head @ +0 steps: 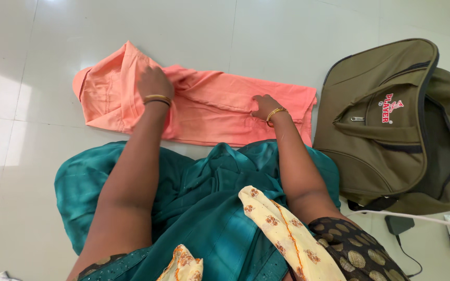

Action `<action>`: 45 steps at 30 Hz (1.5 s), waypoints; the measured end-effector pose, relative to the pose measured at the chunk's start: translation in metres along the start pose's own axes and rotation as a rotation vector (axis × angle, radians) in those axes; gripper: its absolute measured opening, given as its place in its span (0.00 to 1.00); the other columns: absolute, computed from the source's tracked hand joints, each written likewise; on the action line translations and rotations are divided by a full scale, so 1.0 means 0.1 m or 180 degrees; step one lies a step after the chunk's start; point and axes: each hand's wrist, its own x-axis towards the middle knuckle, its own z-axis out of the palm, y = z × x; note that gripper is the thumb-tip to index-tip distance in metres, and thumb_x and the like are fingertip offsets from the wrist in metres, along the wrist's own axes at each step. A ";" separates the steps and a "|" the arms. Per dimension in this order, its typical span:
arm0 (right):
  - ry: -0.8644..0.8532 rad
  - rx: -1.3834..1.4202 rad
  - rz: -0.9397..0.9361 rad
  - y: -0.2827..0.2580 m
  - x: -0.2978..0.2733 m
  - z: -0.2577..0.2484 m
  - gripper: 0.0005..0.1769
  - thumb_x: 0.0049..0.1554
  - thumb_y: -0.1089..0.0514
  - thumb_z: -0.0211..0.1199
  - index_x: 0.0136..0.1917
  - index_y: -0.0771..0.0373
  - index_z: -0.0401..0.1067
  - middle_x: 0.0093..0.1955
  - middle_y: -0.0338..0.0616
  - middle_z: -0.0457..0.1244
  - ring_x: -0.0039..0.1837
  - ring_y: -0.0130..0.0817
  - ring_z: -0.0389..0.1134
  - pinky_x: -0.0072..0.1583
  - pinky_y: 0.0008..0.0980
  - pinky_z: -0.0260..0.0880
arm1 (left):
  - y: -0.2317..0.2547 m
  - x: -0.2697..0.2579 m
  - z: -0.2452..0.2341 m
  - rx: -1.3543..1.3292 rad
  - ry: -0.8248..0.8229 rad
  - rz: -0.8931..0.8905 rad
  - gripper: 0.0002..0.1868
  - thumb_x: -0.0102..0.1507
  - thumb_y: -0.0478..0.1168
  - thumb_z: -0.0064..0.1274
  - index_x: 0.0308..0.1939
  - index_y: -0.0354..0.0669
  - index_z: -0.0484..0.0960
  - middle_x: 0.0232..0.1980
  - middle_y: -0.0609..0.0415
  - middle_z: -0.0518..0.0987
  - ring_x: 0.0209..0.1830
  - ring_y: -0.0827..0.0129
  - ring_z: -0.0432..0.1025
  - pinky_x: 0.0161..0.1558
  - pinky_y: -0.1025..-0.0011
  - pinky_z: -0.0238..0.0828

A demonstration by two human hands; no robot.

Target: The person folds a peach-colored long-sleeved shirt on the floor. They smooth the fabric, fold the sleeves inward, fold the shirt in half lengthwise, and then fold it into a compact rectangle.

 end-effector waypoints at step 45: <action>-0.0192 -0.0295 0.0086 0.15 0.36 0.25 0.64 0.48 0.37 0.74 0.85 0.44 0.38 0.85 0.68 0.26 0.81 0.82 0.32 0.76 0.65 0.49 | -0.97 0.99 -0.34 -0.1320 0.0744 -0.1907 0.22 0.70 0.52 0.38 0.30 0.45 0.80 0.33 0.54 0.82 0.28 0.62 0.74 0.30 0.60 0.68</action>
